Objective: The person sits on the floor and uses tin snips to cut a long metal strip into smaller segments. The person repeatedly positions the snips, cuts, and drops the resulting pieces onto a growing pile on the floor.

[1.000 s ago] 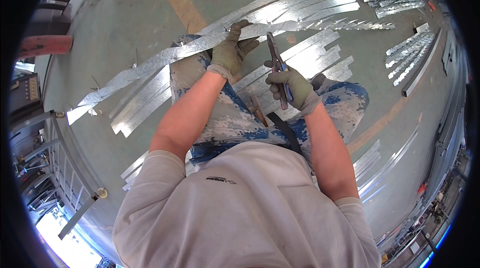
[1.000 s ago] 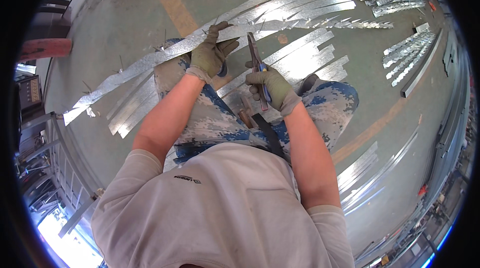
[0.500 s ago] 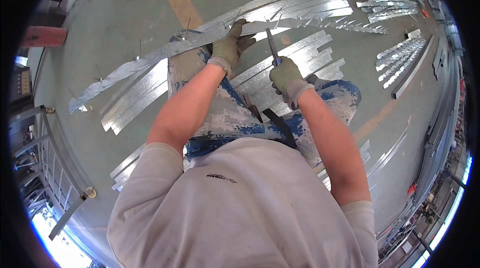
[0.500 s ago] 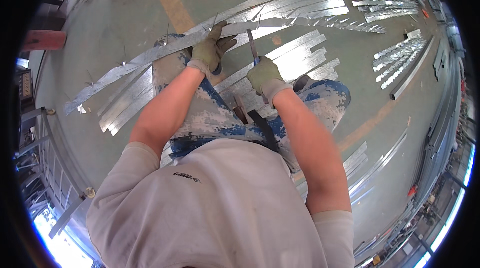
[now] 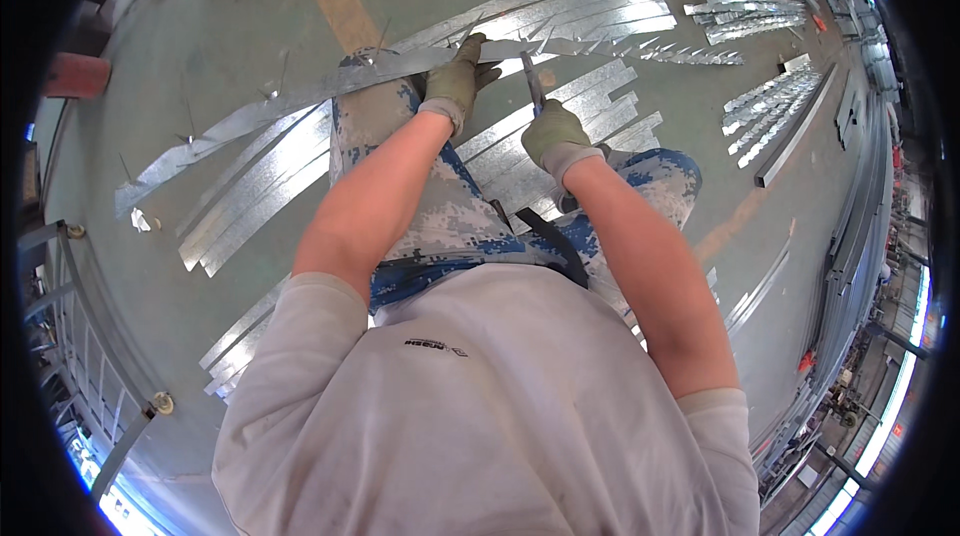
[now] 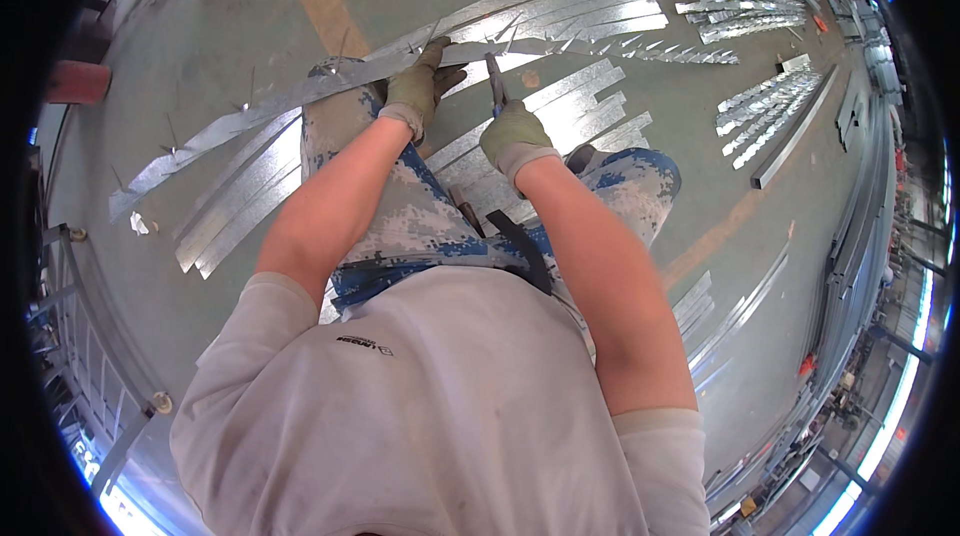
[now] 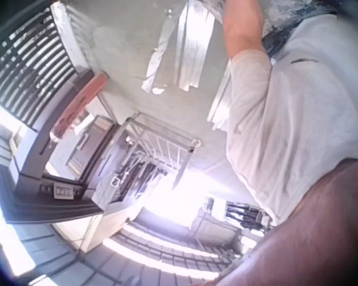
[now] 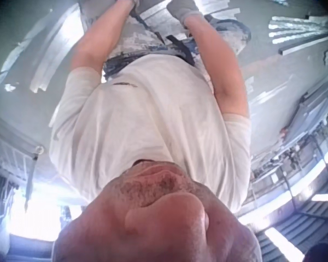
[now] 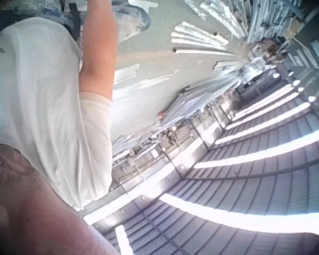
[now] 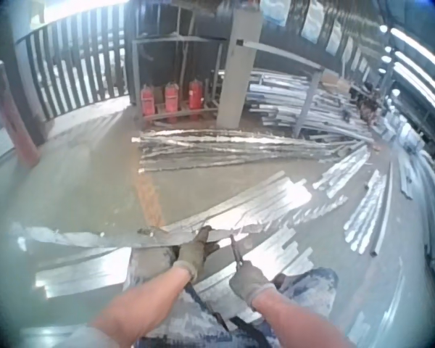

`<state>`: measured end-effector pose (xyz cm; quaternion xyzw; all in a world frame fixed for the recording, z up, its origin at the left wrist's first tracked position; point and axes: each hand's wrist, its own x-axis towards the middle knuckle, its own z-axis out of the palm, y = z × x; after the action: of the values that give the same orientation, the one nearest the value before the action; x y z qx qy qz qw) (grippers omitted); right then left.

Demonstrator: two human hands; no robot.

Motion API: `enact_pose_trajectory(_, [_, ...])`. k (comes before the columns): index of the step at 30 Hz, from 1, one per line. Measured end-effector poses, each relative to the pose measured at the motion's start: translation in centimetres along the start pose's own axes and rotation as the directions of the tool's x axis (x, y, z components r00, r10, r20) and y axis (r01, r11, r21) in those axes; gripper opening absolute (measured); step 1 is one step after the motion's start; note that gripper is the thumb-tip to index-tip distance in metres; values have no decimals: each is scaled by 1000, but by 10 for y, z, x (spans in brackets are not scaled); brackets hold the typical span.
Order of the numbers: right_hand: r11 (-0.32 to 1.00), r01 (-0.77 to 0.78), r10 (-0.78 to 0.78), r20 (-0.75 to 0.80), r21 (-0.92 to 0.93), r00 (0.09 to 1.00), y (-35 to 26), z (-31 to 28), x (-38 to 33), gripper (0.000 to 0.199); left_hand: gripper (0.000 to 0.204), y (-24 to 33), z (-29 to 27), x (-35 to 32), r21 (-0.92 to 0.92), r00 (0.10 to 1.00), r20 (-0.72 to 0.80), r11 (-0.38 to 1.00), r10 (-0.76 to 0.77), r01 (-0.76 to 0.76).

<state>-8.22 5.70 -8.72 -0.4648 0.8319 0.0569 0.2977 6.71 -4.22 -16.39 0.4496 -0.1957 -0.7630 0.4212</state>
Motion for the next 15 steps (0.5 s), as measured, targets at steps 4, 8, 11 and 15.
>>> enact_pose_trajectory(4, [991, 29, -39, -78, -128, 996, 9, -22, -5, 41, 41, -15, 1, 15, -73, 1000, -8, 997, 15, -15])
enact_pose_trajectory(8, [988, -31, 14, -113, -149, 993, 6, -22, -8, 39, 42, -9, 13, 10, -95, 1000, 4, 995, -13, 13])
enact_pose_trajectory(11, [989, -54, 44, -77, -135, 996, 11, -21, 0, 48, 44, -2, 14, 3, -108, 996, 27, 990, -84, 86])
enact_pose_trajectory(15, [994, 7, -12, -42, -105, 999, 16, -23, 4, 43, 43, 1, 0, -7, -221, 998, -17, 974, -54, 49])
